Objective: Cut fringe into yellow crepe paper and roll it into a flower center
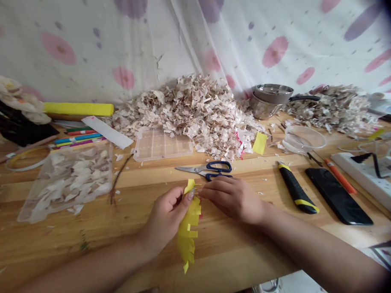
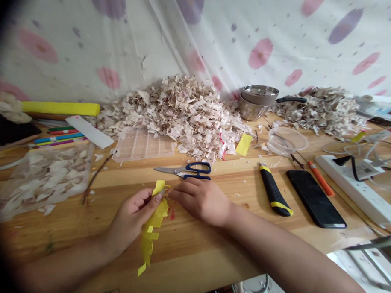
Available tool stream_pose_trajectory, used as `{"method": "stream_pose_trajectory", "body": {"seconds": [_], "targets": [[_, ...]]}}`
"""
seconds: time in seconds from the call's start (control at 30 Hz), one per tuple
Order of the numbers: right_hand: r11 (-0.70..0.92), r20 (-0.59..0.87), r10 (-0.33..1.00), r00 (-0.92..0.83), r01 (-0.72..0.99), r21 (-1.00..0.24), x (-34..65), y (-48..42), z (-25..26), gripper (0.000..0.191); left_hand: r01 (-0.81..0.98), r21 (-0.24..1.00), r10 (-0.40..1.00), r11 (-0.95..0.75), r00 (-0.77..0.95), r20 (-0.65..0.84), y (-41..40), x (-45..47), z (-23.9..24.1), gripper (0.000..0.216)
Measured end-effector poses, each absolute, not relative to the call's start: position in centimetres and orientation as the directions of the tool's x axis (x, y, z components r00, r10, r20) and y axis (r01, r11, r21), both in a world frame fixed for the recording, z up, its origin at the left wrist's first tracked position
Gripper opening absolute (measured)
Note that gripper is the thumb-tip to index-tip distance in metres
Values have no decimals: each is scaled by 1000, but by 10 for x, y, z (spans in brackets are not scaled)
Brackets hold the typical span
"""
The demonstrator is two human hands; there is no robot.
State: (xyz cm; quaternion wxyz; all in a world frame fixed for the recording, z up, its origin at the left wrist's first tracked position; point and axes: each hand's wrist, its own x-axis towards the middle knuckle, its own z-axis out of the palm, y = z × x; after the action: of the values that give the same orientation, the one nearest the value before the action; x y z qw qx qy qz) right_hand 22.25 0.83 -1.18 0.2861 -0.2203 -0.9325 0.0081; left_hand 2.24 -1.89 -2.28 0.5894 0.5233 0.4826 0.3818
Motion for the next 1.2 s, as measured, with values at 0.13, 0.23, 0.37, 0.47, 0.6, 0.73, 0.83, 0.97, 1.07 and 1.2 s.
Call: {"method": "stream_pose_trajectory", "body": {"seconds": [0.13,0.23,0.37,0.47,0.6,0.73,0.83,0.97,1.07,1.2], "targets": [[879,561,475,-677,391,-272,220,8,-16,20,80,988,958,135,243,-150,-19,22,-23,28],[836,537,543,-645,354,-420,217,4,-14,21,120,989,962,85,250,-113,-20,21,-26,26],[541,344,770,-538,264,-798,210,0,-11,14,222,975,962,-22,270,-40,-22,17,-31,25],[-81,-97,868,-487,55,-995,205,-1,-11,15,328,937,959,-118,284,21,-23,15,-32,27],[-679,-476,668,-573,-206,-705,202,0,-9,14,387,895,950,-221,291,108,-24,14,-30,27],[-764,-494,602,-628,-273,-584,200,-1,-8,17,317,931,962,-179,253,99,-24,14,-31,24],[-560,-373,755,-540,-233,-795,202,-1,-10,19,204,976,968,-73,252,20,-24,15,-29,25],[70,102,894,-437,-89,-994,211,5,-11,12,24,984,948,179,263,-179,-25,20,-22,31],[441,399,786,-473,-23,-897,215,7,-10,13,-127,916,901,380,276,-335,-30,25,-17,38],[530,476,741,-473,-23,-848,209,2,-14,21,-249,817,838,520,337,-430,-37,31,-10,40]]}}
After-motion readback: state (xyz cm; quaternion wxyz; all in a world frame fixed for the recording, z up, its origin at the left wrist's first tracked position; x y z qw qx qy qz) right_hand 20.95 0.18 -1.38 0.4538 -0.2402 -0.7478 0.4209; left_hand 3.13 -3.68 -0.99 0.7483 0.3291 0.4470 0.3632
